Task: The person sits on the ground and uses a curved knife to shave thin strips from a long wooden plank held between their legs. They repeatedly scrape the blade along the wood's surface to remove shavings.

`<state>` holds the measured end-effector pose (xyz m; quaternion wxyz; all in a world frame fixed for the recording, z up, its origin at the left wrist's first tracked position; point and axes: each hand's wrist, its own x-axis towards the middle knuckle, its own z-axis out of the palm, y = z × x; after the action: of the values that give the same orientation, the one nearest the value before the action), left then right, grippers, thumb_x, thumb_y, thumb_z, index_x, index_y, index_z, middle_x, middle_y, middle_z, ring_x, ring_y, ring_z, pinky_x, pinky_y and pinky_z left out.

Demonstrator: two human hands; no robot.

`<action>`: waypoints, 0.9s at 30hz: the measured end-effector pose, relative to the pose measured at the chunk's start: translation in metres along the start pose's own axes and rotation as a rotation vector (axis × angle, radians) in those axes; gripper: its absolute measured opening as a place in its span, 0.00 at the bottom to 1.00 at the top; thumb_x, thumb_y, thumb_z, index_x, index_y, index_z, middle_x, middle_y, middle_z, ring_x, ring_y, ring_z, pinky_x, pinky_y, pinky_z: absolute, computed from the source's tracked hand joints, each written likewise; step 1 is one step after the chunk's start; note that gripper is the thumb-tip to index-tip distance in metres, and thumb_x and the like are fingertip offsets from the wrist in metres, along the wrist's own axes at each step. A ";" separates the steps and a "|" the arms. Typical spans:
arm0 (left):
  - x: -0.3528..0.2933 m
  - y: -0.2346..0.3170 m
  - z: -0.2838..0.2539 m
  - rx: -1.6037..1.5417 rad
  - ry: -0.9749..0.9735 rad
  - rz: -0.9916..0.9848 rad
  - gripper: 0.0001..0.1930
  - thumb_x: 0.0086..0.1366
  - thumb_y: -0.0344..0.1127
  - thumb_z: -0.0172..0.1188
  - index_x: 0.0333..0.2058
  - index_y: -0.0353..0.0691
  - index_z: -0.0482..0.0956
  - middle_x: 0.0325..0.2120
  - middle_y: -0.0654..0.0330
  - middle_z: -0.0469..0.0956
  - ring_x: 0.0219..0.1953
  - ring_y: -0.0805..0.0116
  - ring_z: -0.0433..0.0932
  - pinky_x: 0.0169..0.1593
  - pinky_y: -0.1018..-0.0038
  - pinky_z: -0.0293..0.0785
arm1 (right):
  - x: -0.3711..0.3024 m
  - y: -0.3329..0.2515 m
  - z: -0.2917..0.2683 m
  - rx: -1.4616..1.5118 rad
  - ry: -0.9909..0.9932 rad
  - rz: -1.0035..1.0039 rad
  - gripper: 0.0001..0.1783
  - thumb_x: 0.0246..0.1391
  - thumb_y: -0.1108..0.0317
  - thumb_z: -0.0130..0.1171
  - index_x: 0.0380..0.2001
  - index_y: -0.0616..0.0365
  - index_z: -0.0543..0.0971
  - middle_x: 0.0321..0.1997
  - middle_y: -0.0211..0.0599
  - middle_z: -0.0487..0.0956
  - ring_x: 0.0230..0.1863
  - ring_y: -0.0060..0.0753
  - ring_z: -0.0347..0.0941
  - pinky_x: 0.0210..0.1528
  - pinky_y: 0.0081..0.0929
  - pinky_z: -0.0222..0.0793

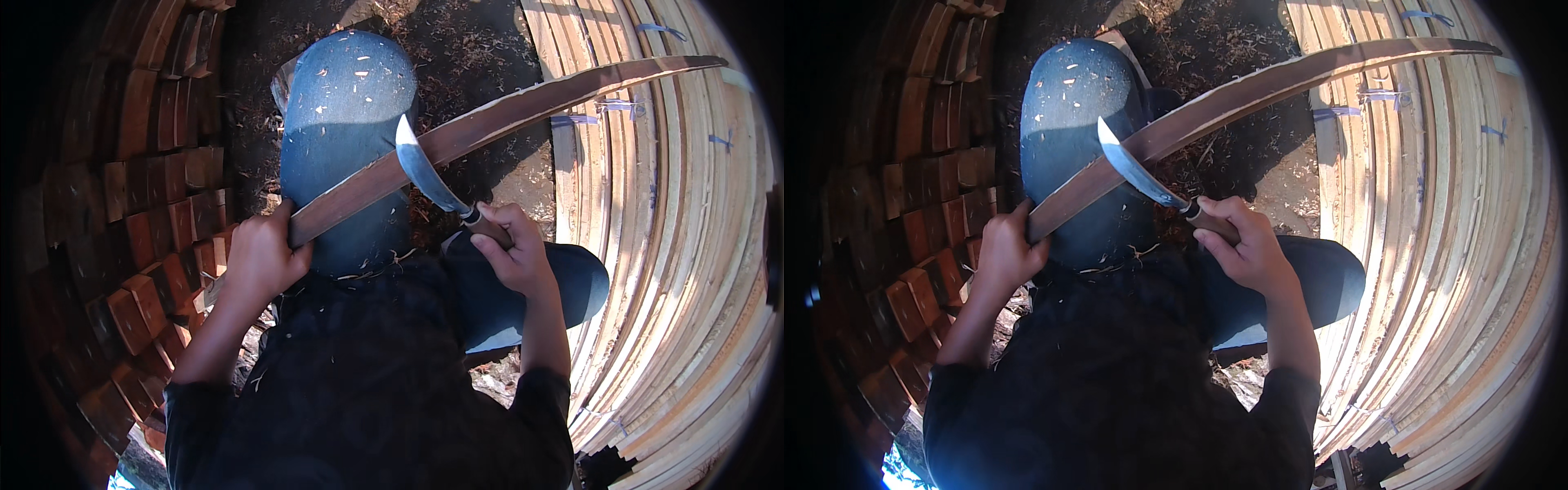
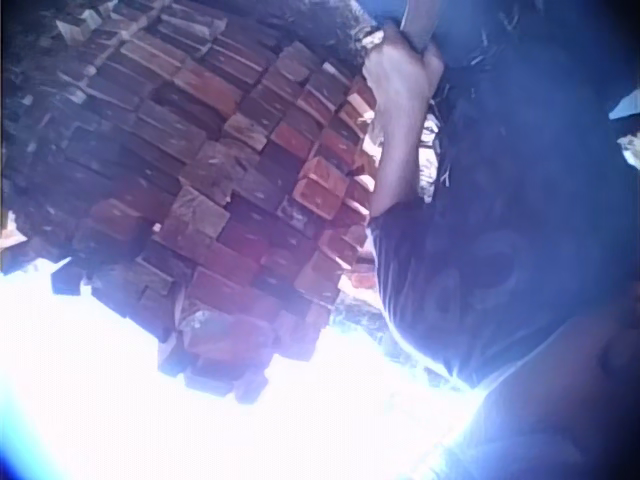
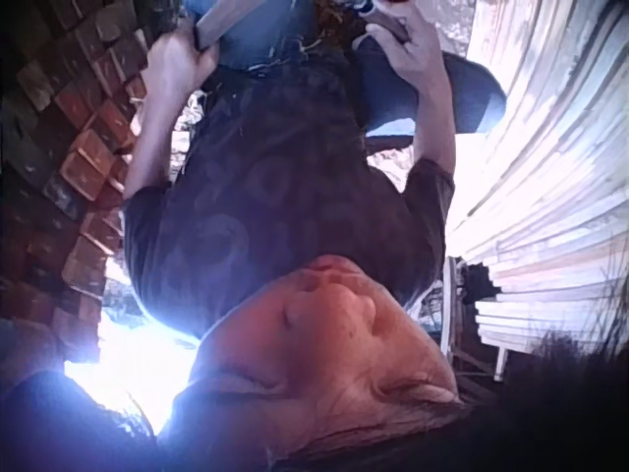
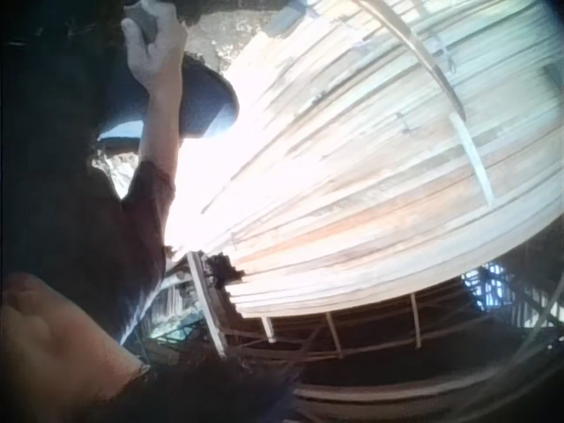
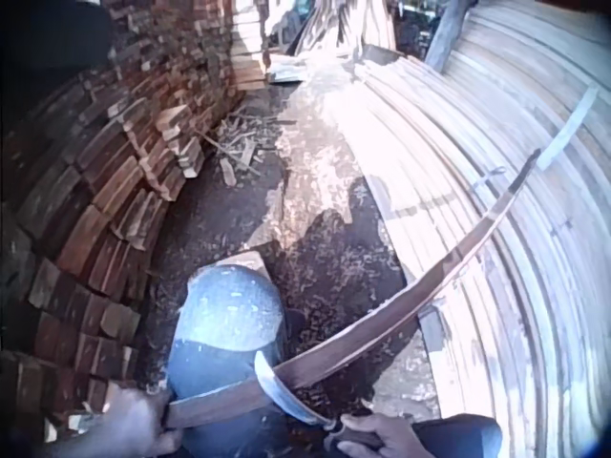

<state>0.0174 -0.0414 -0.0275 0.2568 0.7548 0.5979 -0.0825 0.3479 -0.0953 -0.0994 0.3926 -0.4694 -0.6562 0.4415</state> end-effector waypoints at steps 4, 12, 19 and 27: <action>-0.002 0.001 -0.002 -0.031 -0.014 -0.005 0.16 0.46 0.34 0.61 0.34 0.31 0.75 0.19 0.41 0.76 0.26 0.42 0.78 0.34 0.53 0.75 | -0.007 0.003 -0.003 0.400 0.308 0.189 0.17 0.58 0.75 0.57 0.49 0.56 0.66 0.30 0.37 0.75 0.25 0.22 0.72 0.30 0.18 0.66; -0.005 0.003 -0.005 -0.025 -0.028 -0.056 0.17 0.46 0.35 0.61 0.34 0.31 0.75 0.22 0.40 0.76 0.29 0.40 0.77 0.36 0.52 0.73 | -0.022 -0.018 0.002 0.335 0.318 0.358 0.20 0.57 0.78 0.57 0.52 0.62 0.66 0.33 0.35 0.78 0.31 0.17 0.72 0.36 0.15 0.67; -0.017 0.006 -0.016 0.005 -0.041 0.017 0.24 0.51 0.39 0.62 0.45 0.34 0.67 0.21 0.44 0.78 0.27 0.42 0.79 0.34 0.53 0.76 | -0.030 -0.023 0.029 0.373 0.870 0.443 0.19 0.62 0.76 0.49 0.55 0.58 0.61 0.21 0.32 0.70 0.15 0.14 0.59 0.16 0.12 0.52; -0.055 -0.018 -0.026 0.074 -0.070 -0.094 0.26 0.50 0.38 0.66 0.46 0.38 0.66 0.35 0.44 0.78 0.40 0.44 0.78 0.43 0.51 0.73 | -0.069 -0.021 0.024 0.152 0.752 0.526 0.24 0.58 0.75 0.57 0.57 0.66 0.65 0.29 0.32 0.76 0.26 0.12 0.68 0.29 0.11 0.64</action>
<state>-0.0190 -0.0734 0.0136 0.2454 0.7317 0.6197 -0.1429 0.3372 -0.1701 -0.0941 0.5111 -0.7175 -0.2927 0.3719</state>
